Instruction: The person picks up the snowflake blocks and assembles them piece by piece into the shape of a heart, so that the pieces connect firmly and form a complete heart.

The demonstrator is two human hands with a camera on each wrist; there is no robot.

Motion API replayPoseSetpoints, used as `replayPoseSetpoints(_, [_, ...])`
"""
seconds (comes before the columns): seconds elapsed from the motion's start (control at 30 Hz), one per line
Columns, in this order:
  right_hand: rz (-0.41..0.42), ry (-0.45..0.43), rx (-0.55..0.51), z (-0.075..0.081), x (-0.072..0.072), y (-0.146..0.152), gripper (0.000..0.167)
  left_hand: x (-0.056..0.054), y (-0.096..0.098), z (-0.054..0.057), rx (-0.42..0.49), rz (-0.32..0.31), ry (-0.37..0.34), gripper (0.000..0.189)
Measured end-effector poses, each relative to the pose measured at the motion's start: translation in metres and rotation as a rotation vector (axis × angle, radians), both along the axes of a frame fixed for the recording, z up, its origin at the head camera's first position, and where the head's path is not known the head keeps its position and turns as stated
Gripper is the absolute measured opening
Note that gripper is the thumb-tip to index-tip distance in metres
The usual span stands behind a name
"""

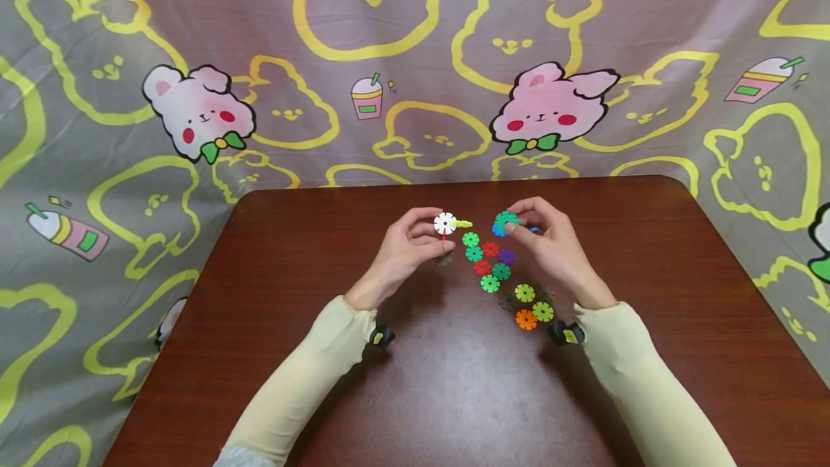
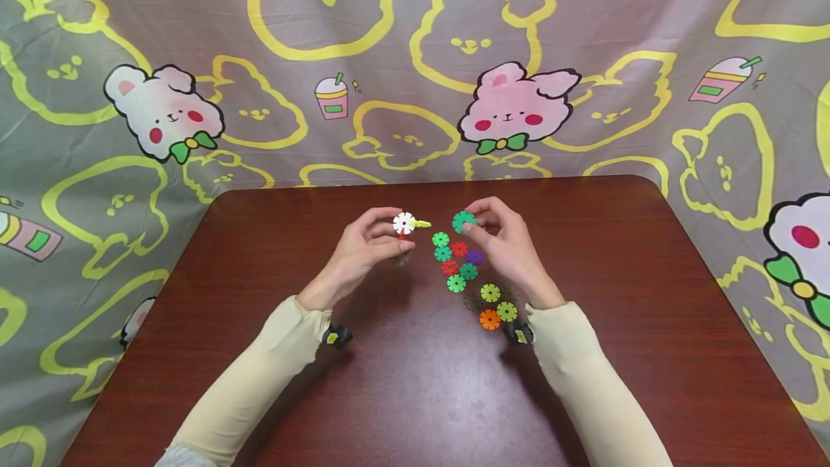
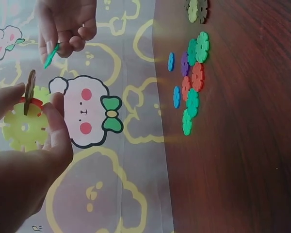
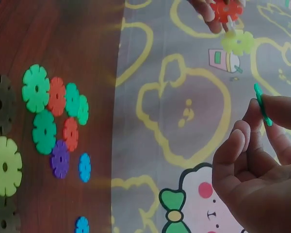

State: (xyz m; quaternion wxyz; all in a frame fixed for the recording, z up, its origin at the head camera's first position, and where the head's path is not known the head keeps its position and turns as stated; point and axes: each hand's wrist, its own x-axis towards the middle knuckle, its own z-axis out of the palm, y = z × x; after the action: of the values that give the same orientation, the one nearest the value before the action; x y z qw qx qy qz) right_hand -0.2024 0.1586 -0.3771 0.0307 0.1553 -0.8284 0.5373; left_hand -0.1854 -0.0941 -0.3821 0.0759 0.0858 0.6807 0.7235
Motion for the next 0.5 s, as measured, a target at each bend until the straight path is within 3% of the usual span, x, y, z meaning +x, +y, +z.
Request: replayPoseSetpoints(0.5, [0.047, 0.006, -0.018, 0.0, 0.003, -0.015, 0.025, 0.0, 0.002, -0.001, 0.018, -0.011, 0.013, 0.057])
